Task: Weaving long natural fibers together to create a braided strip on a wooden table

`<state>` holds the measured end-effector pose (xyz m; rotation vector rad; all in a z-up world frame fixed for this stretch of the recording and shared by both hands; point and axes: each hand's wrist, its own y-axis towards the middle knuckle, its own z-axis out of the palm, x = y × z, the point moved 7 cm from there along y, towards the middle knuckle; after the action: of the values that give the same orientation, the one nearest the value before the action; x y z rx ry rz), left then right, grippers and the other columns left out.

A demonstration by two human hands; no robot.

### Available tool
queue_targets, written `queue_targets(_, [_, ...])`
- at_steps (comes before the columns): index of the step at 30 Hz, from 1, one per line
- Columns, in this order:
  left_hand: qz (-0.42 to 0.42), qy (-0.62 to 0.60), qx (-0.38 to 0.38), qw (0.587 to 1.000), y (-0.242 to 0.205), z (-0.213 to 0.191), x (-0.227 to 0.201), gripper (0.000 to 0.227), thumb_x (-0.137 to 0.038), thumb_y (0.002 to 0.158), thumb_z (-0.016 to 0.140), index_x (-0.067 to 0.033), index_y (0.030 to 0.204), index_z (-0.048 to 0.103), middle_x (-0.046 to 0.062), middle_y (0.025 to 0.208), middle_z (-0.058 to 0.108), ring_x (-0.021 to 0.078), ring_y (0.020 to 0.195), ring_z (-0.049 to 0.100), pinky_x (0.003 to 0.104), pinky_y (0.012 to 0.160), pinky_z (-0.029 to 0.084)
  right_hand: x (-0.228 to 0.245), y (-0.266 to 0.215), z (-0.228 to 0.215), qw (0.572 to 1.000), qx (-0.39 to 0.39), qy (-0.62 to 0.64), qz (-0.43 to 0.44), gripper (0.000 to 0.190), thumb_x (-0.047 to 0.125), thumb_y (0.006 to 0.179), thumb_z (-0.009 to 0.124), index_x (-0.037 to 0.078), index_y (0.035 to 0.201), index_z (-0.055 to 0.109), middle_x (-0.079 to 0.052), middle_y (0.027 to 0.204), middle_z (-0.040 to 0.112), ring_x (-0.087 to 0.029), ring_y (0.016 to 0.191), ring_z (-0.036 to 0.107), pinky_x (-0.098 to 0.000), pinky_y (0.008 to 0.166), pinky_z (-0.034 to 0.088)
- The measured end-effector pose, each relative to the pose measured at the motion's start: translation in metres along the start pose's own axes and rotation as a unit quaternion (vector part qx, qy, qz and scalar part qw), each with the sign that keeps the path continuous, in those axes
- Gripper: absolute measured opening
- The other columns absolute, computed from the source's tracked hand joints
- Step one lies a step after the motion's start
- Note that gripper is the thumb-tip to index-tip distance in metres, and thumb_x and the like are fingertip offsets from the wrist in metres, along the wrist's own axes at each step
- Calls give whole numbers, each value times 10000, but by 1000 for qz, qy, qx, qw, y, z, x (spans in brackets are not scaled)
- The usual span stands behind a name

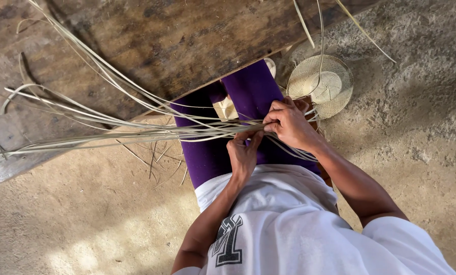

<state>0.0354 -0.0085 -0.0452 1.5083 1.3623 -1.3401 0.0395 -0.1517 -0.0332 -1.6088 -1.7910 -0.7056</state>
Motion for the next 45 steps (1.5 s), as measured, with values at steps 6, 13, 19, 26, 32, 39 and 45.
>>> queue_targets(6, [-28, -53, -17, 998, 0, 3, 17, 184, -244, 791, 712, -66, 747, 711, 82, 635, 659, 163, 719, 631, 299, 701, 465, 21, -4, -44, 994, -108, -35, -3, 261, 361, 778, 715, 139, 913, 692, 7, 763, 538, -186, 754, 477, -364, 738, 365])
queue_targets(13, [-12, -22, -39, 999, -2, 4, 24, 228, -229, 786, 693, -58, 642, 648, 62, 498, 549, 77, 595, 501, 272, 594, 410, 65, -1, -23, 987, -117, -33, -105, 41, 175, 767, 703, 135, 774, 702, -23, 763, 577, -230, 669, 574, -346, 593, 438])
queue_targets(19, [15, 14, -53, 998, -1, -2, 13, 246, -160, 756, 684, -57, 551, 595, 67, 444, 537, 165, 476, 463, 296, 582, 396, 79, 9, -9, 984, -96, -97, -117, 93, 222, 792, 684, 130, 783, 698, -14, 748, 574, -222, 685, 562, -340, 578, 425])
queue_targets(26, [28, -22, -30, 999, 2, -6, -11, 202, -187, 782, 683, -43, 643, 651, 116, 522, 576, 272, 521, 570, 309, 591, 423, 74, -6, -24, 978, -172, -75, -92, 29, 144, 834, 672, 116, 826, 673, -9, 707, 633, -210, 681, 620, -315, 566, 461])
queue_targets(32, [38, -19, -42, 998, 0, 0, 8, 256, -177, 781, 686, -55, 576, 594, 99, 497, 535, 224, 512, 519, 278, 598, 406, 93, -7, -31, 965, -196, -111, -131, 19, 148, 843, 672, 151, 834, 656, 30, 744, 582, -155, 676, 571, -260, 563, 483])
queue_targets(39, [40, -3, -48, 998, -1, 3, 21, 264, -137, 740, 679, 5, 562, 545, 129, 477, 511, 156, 525, 416, 315, 605, 415, 112, 8, -9, 937, -161, -213, -227, 52, 92, 825, 670, 132, 849, 648, -14, 751, 506, -176, 654, 495, -268, 534, 460])
queue_targets(45, [28, -17, -38, 999, -1, 0, 12, 257, -134, 742, 653, 8, 559, 544, 131, 475, 496, 82, 617, 400, 344, 610, 407, 113, 9, -12, 940, -157, -214, -215, 88, 91, 766, 708, 149, 739, 647, 4, 740, 529, -164, 670, 507, -244, 525, 443])
